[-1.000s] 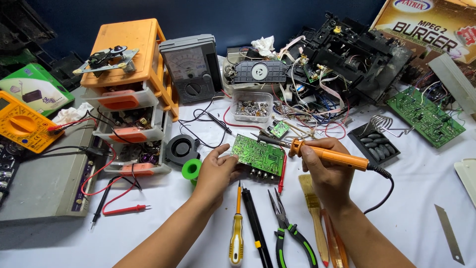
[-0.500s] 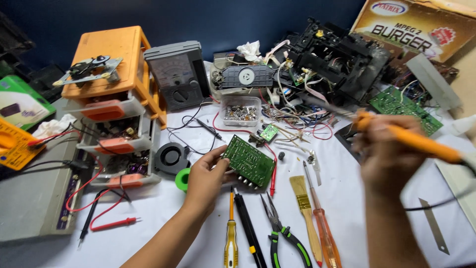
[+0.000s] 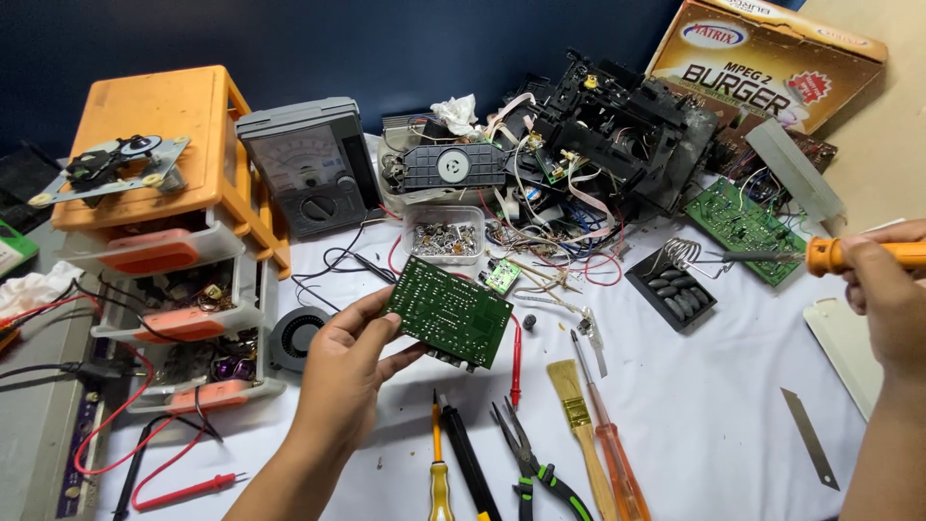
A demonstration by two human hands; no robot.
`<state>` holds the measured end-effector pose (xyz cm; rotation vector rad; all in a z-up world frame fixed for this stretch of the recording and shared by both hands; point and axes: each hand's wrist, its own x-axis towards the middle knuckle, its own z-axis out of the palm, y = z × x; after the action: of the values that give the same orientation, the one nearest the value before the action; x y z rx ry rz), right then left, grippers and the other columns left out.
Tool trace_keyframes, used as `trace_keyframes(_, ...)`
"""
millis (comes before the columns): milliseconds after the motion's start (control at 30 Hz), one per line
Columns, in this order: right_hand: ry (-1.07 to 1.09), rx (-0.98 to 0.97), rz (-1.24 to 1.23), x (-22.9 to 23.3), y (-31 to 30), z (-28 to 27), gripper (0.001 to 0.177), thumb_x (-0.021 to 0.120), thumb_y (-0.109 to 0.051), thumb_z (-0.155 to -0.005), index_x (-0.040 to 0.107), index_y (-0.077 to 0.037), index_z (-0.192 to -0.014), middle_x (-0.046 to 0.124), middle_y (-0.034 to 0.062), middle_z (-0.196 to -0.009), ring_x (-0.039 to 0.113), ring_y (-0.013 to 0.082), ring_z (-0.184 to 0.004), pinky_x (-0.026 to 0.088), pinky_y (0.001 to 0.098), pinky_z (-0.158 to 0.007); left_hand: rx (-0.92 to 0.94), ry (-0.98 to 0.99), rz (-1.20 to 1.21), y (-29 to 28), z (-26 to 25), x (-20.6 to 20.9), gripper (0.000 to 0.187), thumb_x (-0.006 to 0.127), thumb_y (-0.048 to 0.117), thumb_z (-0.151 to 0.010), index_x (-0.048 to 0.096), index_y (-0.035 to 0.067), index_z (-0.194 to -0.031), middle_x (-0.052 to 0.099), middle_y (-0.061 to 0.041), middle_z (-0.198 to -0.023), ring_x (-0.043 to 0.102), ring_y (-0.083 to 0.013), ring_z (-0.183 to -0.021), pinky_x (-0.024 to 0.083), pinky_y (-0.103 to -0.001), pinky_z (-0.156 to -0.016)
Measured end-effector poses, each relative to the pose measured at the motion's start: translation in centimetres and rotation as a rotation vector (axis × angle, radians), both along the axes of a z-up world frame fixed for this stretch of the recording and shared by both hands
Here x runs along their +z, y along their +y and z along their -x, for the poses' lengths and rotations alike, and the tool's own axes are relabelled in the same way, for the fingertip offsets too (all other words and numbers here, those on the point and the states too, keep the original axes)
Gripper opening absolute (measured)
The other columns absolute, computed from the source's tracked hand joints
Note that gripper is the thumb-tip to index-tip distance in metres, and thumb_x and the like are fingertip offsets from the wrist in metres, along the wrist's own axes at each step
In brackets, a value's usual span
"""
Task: Soldering electronic components onto a printed circuit board and inspecting the solder joints.
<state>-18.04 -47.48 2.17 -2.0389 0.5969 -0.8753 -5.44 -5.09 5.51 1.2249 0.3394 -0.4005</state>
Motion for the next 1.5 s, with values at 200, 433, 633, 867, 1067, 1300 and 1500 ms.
trace_keyframes(200,0.019,-0.093,-0.058,1.5,5.1,-1.6,0.012,0.058,-0.010,-0.095,0.049,-0.005,-0.090,0.045,0.0075,-0.067,0.038,0.0104,-0.053,0.028,0.0212,-0.047,0.059,-0.007,0.024,0.4,-1.0,1.0,0.030,0.046,-0.003,-0.078,0.056,-0.005,-0.107,0.059,-0.015,-0.091,0.055,-0.0230,-0.081,0.054,-0.047,-0.076)
trace_keyframes(433,0.069,-0.123,0.012,-0.7,6.1,-2.2,0.013,0.059,-0.016,-0.097,0.056,-0.004,-0.094,0.049,0.0047,-0.069,0.045,0.0096,-0.056,0.036,0.0201,-0.052,0.085,-0.021,0.096,1.1,-2.2,-1.0,0.030,0.049,-0.002,-0.078,0.056,-0.003,-0.107,0.059,-0.012,-0.087,0.053,-0.0184,-0.077,0.054,-0.046,-0.073)
trace_keyframes(633,-0.133,0.003,-0.194,-3.1,6.4,-1.2,0.013,0.058,-0.007,-0.097,0.052,0.000,-0.107,0.052,0.0124,-0.083,0.046,0.0139,-0.059,0.040,0.0198,-0.059,0.083,0.007,0.153,1.3,-2.7,-2.1,0.037,0.052,0.001,-0.077,0.055,0.001,-0.113,0.052,-0.006,-0.081,0.051,-0.0149,-0.074,0.054,-0.043,-0.071)
trace_keyframes(867,-0.341,-0.149,-0.525,-7.2,9.0,1.8,0.026,0.052,0.001,-0.083,0.040,-0.015,-0.100,0.045,0.0045,-0.073,0.043,0.0103,-0.057,0.037,0.0222,-0.054,0.100,0.017,0.206,1.4,-2.7,-2.1,0.037,0.052,0.000,-0.077,0.054,0.000,-0.113,0.049,-0.007,-0.079,0.046,-0.0139,-0.070,0.054,-0.045,-0.073)
trace_keyframes(1067,-0.049,0.268,0.031,-1.7,20.3,-0.7,0.036,0.065,-0.014,-0.072,0.055,-0.004,-0.104,0.056,0.0076,-0.090,0.053,0.0144,-0.078,0.044,0.0234,-0.072,0.057,0.014,0.212,1.2,-2.2,-2.3,0.033,0.051,-0.001,-0.077,0.054,-0.001,-0.110,0.053,-0.009,-0.081,0.051,-0.0167,-0.074,0.054,-0.044,-0.072)
trace_keyframes(1300,0.136,0.836,0.396,1.4,25.7,-7.5,0.077,0.078,-0.033,-0.063,0.043,-0.006,-0.126,0.045,0.0125,-0.127,0.042,0.0262,-0.120,0.034,0.0388,-0.100,-0.004,0.051,0.218,1.1,-0.1,-2.4,0.029,0.051,-0.002,-0.077,0.056,-0.002,-0.106,0.059,-0.012,-0.091,0.054,-0.0207,-0.079,0.053,-0.043,-0.072)
trace_keyframes(1500,0.114,0.793,0.348,0.6,26.3,-7.7,0.064,0.075,-0.028,-0.065,0.051,-0.006,-0.120,0.055,0.0100,-0.116,0.053,0.0218,-0.109,0.041,0.0339,-0.093,-0.064,0.048,0.214,1.5,0.6,-1.1,0.034,0.055,0.002,-0.077,0.057,-0.003,-0.110,0.061,-0.015,-0.099,0.058,-0.0227,-0.089,0.053,-0.043,-0.077)
